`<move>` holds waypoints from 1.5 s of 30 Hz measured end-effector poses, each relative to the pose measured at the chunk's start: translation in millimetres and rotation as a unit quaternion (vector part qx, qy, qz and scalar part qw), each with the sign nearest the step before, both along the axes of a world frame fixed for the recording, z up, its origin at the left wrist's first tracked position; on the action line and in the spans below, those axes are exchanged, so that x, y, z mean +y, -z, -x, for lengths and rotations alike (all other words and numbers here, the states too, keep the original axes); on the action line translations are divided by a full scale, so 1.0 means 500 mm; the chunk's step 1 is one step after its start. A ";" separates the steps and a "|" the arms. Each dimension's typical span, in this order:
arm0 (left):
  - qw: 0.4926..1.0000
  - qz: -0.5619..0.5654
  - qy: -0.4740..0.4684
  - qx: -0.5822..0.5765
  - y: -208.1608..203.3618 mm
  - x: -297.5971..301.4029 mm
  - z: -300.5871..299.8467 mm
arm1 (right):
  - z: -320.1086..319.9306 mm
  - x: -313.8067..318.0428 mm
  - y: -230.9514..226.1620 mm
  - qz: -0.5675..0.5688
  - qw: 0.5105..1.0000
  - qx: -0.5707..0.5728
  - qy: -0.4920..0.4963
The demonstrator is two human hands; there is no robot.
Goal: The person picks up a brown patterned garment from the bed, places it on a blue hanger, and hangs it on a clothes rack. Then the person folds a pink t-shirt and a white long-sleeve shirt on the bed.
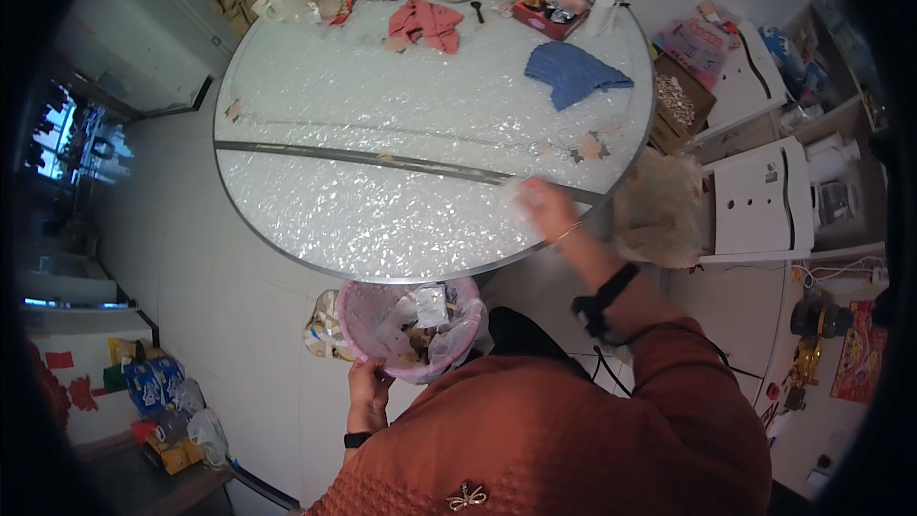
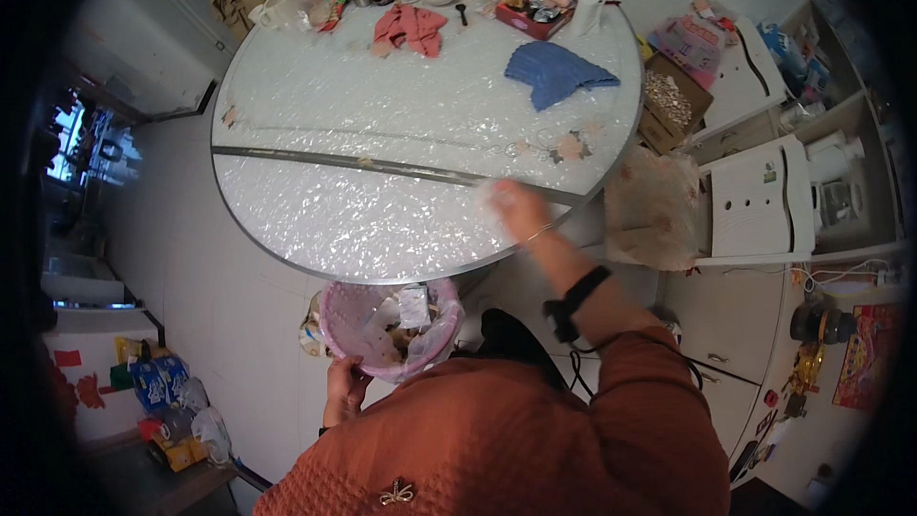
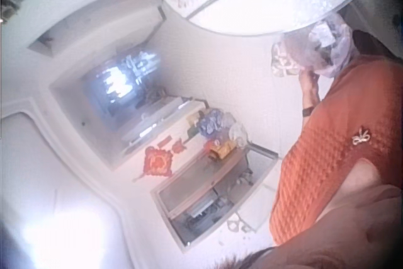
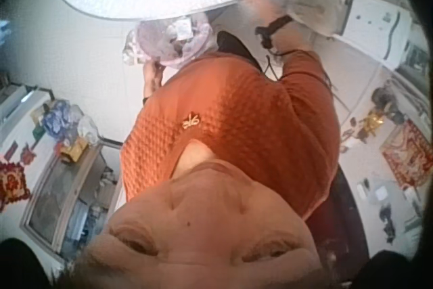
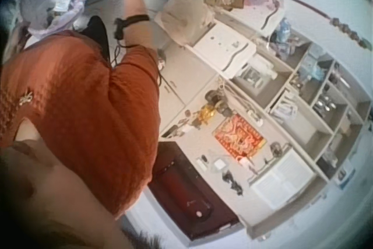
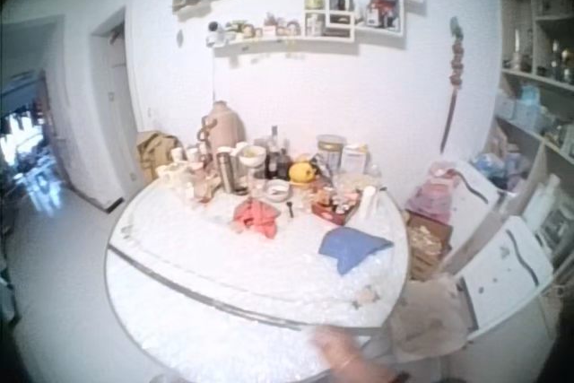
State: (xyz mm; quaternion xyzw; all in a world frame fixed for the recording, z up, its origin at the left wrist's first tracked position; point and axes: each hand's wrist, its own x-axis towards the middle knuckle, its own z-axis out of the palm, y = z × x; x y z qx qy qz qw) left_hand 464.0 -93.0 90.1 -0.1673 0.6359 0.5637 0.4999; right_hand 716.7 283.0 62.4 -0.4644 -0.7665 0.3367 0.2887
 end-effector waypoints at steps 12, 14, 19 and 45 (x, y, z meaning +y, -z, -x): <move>0.998 0.004 0.065 0.014 0.011 -0.012 0.038 | 0.038 -0.204 0.030 0.052 0.979 -0.198 -0.021; 0.998 0.000 0.061 0.007 0.006 -0.013 0.037 | 0.141 -0.270 0.005 0.090 0.973 -0.162 -0.137; 0.999 -0.027 0.041 -0.018 -0.006 -0.028 0.042 | 0.227 -0.260 -0.063 0.476 0.852 0.135 -0.174; 0.998 0.015 0.051 0.022 0.010 -0.028 0.029 | -0.145 0.126 -0.008 0.416 0.806 0.270 0.324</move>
